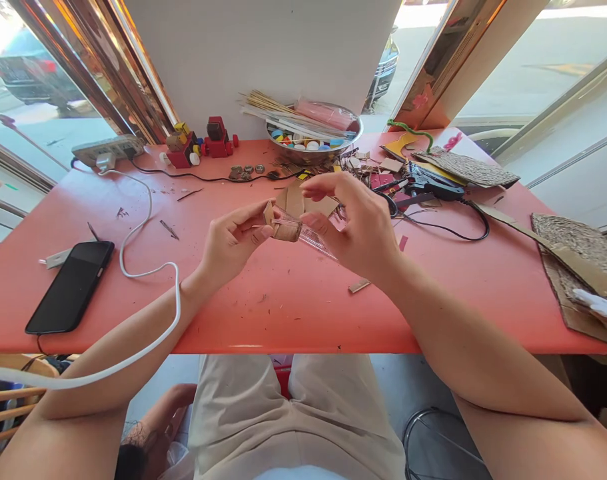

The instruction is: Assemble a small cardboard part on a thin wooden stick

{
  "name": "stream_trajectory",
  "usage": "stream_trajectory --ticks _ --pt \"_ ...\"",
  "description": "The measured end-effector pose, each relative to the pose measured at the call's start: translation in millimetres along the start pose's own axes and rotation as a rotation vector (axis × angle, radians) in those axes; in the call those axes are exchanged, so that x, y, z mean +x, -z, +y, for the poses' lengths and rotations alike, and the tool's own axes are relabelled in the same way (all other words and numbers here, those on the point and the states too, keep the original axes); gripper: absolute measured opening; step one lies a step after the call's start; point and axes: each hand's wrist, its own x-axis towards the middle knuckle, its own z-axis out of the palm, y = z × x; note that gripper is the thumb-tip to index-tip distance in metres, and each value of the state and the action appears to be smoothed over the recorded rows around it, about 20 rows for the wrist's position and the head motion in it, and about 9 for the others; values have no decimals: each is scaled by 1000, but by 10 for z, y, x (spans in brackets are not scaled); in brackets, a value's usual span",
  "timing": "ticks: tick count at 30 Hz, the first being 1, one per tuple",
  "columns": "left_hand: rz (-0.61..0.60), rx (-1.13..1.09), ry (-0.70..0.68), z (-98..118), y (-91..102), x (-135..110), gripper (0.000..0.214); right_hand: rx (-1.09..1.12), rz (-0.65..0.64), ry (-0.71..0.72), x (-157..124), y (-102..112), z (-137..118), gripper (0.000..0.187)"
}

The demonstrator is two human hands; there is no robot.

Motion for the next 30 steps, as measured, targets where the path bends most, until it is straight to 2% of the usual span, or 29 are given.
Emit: stream_trajectory --ticks 5,8,11,15,18,21,25,30 --pt "46 -35 33 -42 103 70 54 -26 -157 -71 20 57 73 27" --pt "32 -98 74 -47 119 77 56 -95 -235 -85 8 30 56 28" --pt "-5 -202 117 -32 95 72 57 -120 -237 -79 -9 -9 10 33" --pt "-43 -338 219 -28 41 59 55 -125 -201 3 -49 -76 -46 35" --pt "-60 -371 272 -29 8 50 51 -149 -178 63 -82 -118 -94 32" --pt "-66 -376 276 -10 -14 47 50 -168 -192 62 -99 -134 -131 32" --pt "-82 -360 258 32 -30 49 52 -88 -254 25 -83 -123 -139 29" --pt "-82 -355 230 92 -44 49 49 188 -310 -97 -23 -100 -182 28"
